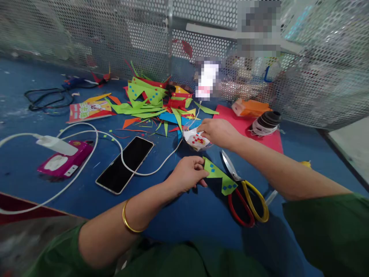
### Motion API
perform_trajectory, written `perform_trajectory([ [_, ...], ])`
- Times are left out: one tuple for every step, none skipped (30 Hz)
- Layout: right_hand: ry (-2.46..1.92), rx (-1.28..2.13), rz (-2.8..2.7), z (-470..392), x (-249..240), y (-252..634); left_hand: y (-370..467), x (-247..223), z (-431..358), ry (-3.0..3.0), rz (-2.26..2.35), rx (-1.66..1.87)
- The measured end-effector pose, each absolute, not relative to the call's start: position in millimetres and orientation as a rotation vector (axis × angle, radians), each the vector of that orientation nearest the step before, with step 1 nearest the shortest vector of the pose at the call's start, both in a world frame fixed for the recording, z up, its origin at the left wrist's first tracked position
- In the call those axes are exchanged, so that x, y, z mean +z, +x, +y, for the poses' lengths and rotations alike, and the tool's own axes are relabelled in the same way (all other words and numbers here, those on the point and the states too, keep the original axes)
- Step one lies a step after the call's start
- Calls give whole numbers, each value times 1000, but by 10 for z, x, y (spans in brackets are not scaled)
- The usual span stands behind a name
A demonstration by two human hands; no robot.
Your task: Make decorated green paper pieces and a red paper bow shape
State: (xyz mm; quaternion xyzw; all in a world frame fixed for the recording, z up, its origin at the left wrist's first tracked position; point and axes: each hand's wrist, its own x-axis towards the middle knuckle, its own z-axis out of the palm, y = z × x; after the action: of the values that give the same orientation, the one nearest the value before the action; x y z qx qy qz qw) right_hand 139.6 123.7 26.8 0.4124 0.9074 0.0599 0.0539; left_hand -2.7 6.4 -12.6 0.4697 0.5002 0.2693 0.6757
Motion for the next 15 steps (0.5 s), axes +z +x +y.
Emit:
perform_trajectory([
  [1229,196,2730,1305,241,1346,-41,-137,87,1088,1140,577],
  [1208,199,2720,1362,220,1309,-57,-151,109,1112,1160,554],
  [1184,206,2707,1407,204,1283,-73,-169,128,1130,1179,537],
  [1160,215,2696,1442,193,1265,-89,-190,145,1147,1194,523],
  [1134,221,2687,1468,187,1252,-105,-214,159,1167,1208,511],
  [1107,223,2678,1486,184,1243,-120,-241,170,1195,1221,500],
  [1080,223,2671,1498,186,1236,-134,-268,180,1230,1231,491],
  [1055,220,2664,1505,190,1230,-146,-293,188,1267,1236,485],
  [1032,217,2658,1510,195,1223,-157,-315,196,1302,1234,481],
  [1014,213,2652,1514,201,1217,-167,-331,202,1331,1233,479],
  [1002,211,2647,1518,207,1210,-176,-340,208,1354,1231,480],
  [994,211,2643,1522,212,1204,-184,-340,213,1372,1229,482],
  [991,212,2639,1526,215,1198,-192,-333,217,1388,1229,481],
  [991,215,2633,1530,215,1193,-199,-319,219,1405,1233,476],
  [992,218,2628,1532,214,1189,-205,-299,221,1426,1243,468],
])
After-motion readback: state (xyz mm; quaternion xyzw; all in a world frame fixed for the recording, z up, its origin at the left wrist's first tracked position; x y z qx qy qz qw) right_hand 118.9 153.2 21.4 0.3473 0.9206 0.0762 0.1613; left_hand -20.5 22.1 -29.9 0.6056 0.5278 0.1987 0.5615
